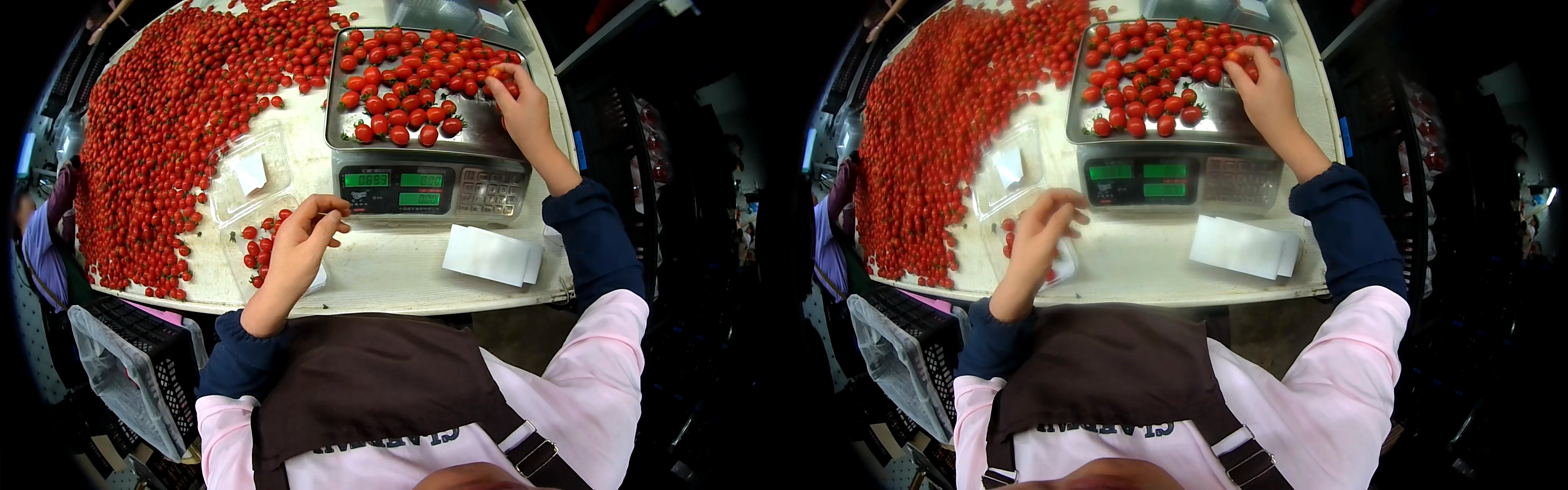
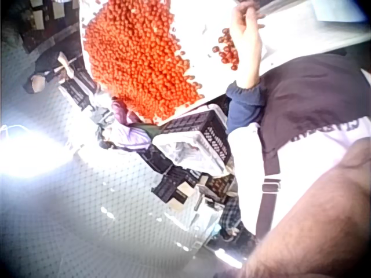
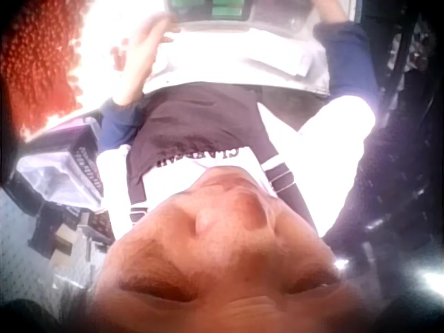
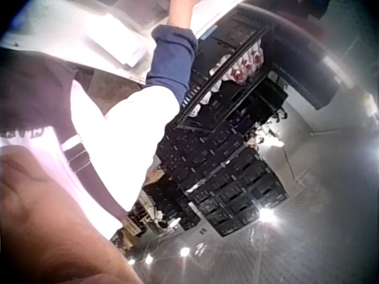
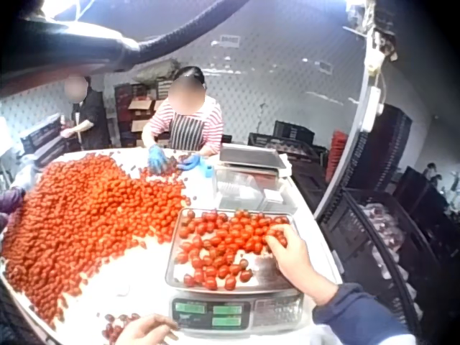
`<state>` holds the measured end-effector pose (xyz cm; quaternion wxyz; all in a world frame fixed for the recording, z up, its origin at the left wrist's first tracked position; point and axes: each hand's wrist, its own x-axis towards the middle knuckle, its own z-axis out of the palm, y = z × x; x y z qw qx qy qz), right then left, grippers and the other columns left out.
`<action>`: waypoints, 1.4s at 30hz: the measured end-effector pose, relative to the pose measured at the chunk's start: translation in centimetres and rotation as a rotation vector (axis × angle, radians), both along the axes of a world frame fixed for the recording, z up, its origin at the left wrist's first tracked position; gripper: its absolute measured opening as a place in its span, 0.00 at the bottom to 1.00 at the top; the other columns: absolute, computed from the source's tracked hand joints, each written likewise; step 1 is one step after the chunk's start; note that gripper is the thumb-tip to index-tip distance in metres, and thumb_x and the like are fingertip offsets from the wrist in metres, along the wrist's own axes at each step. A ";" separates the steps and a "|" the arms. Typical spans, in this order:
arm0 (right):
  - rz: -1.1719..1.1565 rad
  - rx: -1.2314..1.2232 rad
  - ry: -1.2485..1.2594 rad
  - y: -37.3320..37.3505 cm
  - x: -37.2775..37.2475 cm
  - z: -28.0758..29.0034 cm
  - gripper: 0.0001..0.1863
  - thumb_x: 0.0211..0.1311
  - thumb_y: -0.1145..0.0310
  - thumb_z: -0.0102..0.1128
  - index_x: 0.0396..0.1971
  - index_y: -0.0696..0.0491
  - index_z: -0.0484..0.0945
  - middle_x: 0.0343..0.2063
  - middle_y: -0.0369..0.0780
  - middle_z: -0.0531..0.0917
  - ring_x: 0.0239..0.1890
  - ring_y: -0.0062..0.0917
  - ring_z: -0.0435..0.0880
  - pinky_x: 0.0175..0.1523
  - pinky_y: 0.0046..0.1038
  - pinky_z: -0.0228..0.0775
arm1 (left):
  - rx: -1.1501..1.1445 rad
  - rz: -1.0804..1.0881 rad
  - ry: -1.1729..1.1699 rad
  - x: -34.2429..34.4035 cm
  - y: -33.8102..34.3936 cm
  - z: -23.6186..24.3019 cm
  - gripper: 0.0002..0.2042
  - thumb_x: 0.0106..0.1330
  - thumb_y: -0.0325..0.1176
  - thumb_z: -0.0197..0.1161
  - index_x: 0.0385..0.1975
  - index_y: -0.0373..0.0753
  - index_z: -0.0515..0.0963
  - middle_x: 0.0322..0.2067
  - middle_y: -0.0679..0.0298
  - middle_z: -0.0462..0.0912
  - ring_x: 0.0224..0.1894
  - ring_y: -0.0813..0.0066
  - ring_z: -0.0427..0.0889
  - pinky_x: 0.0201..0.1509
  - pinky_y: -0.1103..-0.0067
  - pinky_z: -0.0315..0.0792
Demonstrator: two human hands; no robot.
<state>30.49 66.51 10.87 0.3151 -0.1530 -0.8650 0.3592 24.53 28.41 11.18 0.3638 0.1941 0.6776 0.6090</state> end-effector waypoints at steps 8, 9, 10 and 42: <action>0.410 -0.306 -0.086 -16.8 0.0 3.5 0.12 0.68 0.64 0.63 0.44 0.54 0.77 0.32 0.37 0.82 0.29 0.16 0.80 0.33 0.23 0.72 | 0.498 -0.058 -1.040 1.8 4.0 -0.9 0.28 0.76 0.61 0.44 0.57 0.41 0.73 0.47 0.58 0.82 0.49 0.64 0.83 0.46 0.70 0.81; 0.472 -0.331 -0.037 -18.3 0.1 1.3 0.13 0.65 0.65 0.64 0.44 0.55 0.76 0.35 0.41 0.81 0.30 0.21 0.81 0.35 0.25 0.73 | 0.529 -0.005 -1.148 2.2 4.4 -0.2 0.29 0.76 0.62 0.44 0.57 0.42 0.73 0.47 0.59 0.83 0.48 0.64 0.83 0.46 0.69 0.81; 0.555 -0.199 -0.032 -19.3 0.3 0.6 0.13 0.62 0.67 0.65 0.43 0.54 0.76 0.36 0.41 0.80 0.36 0.30 0.82 0.41 0.30 0.74 | 0.438 0.133 -1.112 2.5 4.5 0.6 0.29 0.75 0.62 0.45 0.58 0.44 0.73 0.48 0.60 0.82 0.49 0.64 0.83 0.43 0.70 0.81; 0.055 0.722 -0.315 -0.2 1.2 0.1 0.18 0.57 0.65 0.68 0.49 0.48 0.82 0.55 0.42 0.79 0.60 0.40 0.74 0.62 0.41 0.67 | -0.516 0.094 0.940 -1.3 -8.6 -1.6 0.18 0.60 0.25 0.69 0.51 0.40 0.80 0.58 0.48 0.71 0.61 0.49 0.71 0.64 0.64 0.68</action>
